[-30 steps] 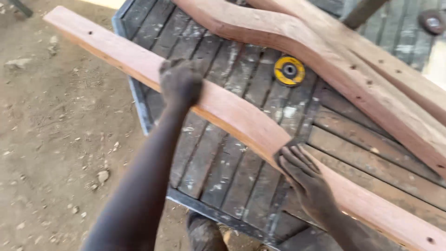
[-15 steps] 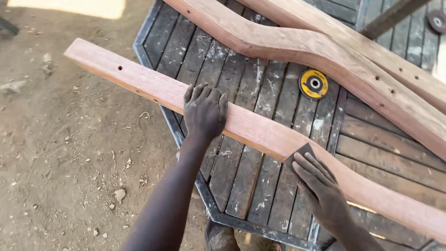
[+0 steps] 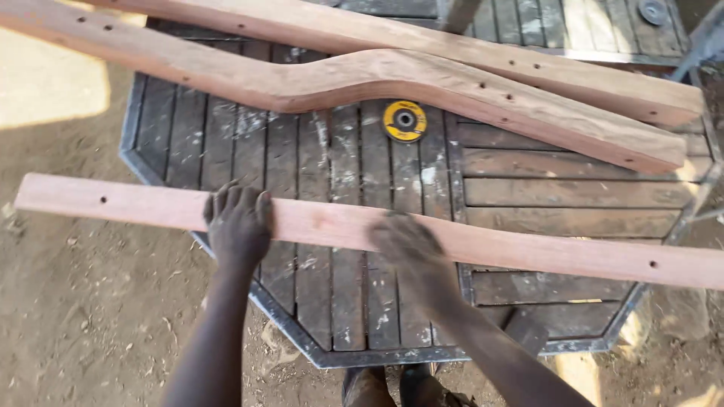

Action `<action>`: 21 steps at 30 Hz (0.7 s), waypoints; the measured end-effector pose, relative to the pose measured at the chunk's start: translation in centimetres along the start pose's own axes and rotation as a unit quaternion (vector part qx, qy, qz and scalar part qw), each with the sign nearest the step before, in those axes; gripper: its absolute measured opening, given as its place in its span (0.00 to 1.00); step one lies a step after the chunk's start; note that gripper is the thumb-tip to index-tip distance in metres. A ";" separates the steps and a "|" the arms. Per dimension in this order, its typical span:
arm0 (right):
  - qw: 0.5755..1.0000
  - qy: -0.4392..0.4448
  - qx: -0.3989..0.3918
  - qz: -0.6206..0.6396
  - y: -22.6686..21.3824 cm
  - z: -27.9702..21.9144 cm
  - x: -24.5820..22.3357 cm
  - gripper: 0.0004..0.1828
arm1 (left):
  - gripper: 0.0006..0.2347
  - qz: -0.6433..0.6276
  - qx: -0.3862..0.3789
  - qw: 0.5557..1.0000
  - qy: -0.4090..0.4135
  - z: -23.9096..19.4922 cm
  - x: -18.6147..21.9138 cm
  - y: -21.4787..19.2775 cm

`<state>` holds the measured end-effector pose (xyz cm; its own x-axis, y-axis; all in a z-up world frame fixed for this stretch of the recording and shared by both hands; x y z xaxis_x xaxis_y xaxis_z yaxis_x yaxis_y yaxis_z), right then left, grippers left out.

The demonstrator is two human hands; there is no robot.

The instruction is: Sanding a curved wooden component manually with sandpaper on a workshop table

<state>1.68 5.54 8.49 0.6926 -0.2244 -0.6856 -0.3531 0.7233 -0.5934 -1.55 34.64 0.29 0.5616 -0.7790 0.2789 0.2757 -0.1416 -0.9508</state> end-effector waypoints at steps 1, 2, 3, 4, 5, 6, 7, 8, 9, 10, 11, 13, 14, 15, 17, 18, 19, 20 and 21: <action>1.000 0.004 0.007 -0.005 -3.5 -4.2 6.3 0.22 | 0.20 -0.002 -0.001 1.000 0.009 0.2 0.3 0.3; 0.980 -0.003 -0.031 -0.194 -7.2 -9.5 11.4 0.23 | 0.21 -0.002 -0.022 1.000 -0.011 0.5 0.0 1.1; 0.925 -0.005 -0.068 -0.374 -10.5 -16.0 15.1 0.26 | 0.23 0.002 -0.041 0.999 -0.029 0.8 -0.4 1.7; 0.924 0.003 -0.061 -0.376 -16.1 -19.1 19.0 0.26 | 0.23 0.003 -0.042 0.999 -0.018 1.5 -0.5 2.2; 0.876 -0.006 -0.075 -0.477 -22.0 -22.8 21.2 0.25 | 0.25 0.019 -0.044 0.999 -0.025 1.7 -0.9 2.8; 0.816 -0.015 -0.090 -0.571 -27.8 -27.0 22.4 0.25 | 0.26 0.034 -0.045 0.998 -0.033 2.0 -1.3 3.5; 0.816 -0.005 -0.087 -0.572 -30.6 -28.9 23.4 0.25 | 0.26 0.036 -0.047 0.998 -0.023 1.2 -0.6 2.9; 0.821 0.182 -0.034 -0.541 -36.1 -32.0 26.6 0.29 | 0.25 0.045 -0.066 0.997 0.009 0.3 0.4 2.7; 0.794 0.355 0.027 -0.493 -41.4 -35.8 29.6 0.34 | 0.27 0.052 -0.080 0.995 0.037 -0.4 1.7 2.3; 0.792 0.359 0.033 -0.493 -39.9 -35.4 30.8 0.34 | 0.27 0.051 -0.078 0.995 0.044 -0.6 4.9 0.9; 0.781 0.229 0.036 -0.579 -37.5 -33.6 29.6 0.34 | 0.30 0.020 -0.122 0.989 0.084 -2.0 8.4 0.2; 0.754 0.095 0.038 -0.649 -28.0 -29.8 26.8 0.35 | 0.36 -0.008 -0.166 0.978 0.123 -4.0 14.0 -0.1; 0.823 0.118 0.029 -0.555 -22.2 -26.4 25.0 0.31 | 0.41 0.037 -0.179 0.969 0.164 -5.0 16.6 0.8; 0.881 0.139 0.021 -0.452 -16.9 -22.2 22.0 0.28 | 0.47 0.085 -0.191 0.956 0.206 -6.0 19.1 1.5; 0.906 0.091 0.044 -0.411 -11.2 -15.8 15.0 0.33 | 0.45 0.124 -0.175 0.949 0.229 -7.0 21.8 2.6; 0.925 0.040 0.062 -0.373 -9.1 -12.4 9.9 0.40 | 0.43 0.157 -0.160 0.942 0.251 -7.8 23.5 3.3; 0.925 0.042 0.067 -0.373 -10.1 -12.8 10.8 0.40 | 0.43 0.160 -0.158 0.940 0.255 -8.3 24.6 4.0; 0.935 0.021 0.012 -0.355 -9.9 -12.9 11.6 0.44 | 0.42 0.178 -0.134 0.942 0.251 -8.5 25.6 4.4; 0.940 0.006 -0.046 -0.338 -9.6 -13.6 12.4 0.48 | 0.41 0.192 -0.115 0.942 0.250 -9.2 26.5 5.1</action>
<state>5.06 -13.07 -0.02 0.7717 -0.6195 -0.1439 0.1118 0.3548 -0.9282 7.58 7.62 1.62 0.1312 -0.9820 -0.1363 -0.0808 0.1264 -0.9887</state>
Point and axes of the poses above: each hand's wrist, its own z-axis towards the middle knuckle, its own y-axis out of the palm, x = y × z, the point moved 10 cm from there along z, towards the middle knuckle, and after that the axes turned 11 degrees about -y, right-handed, at the moved point
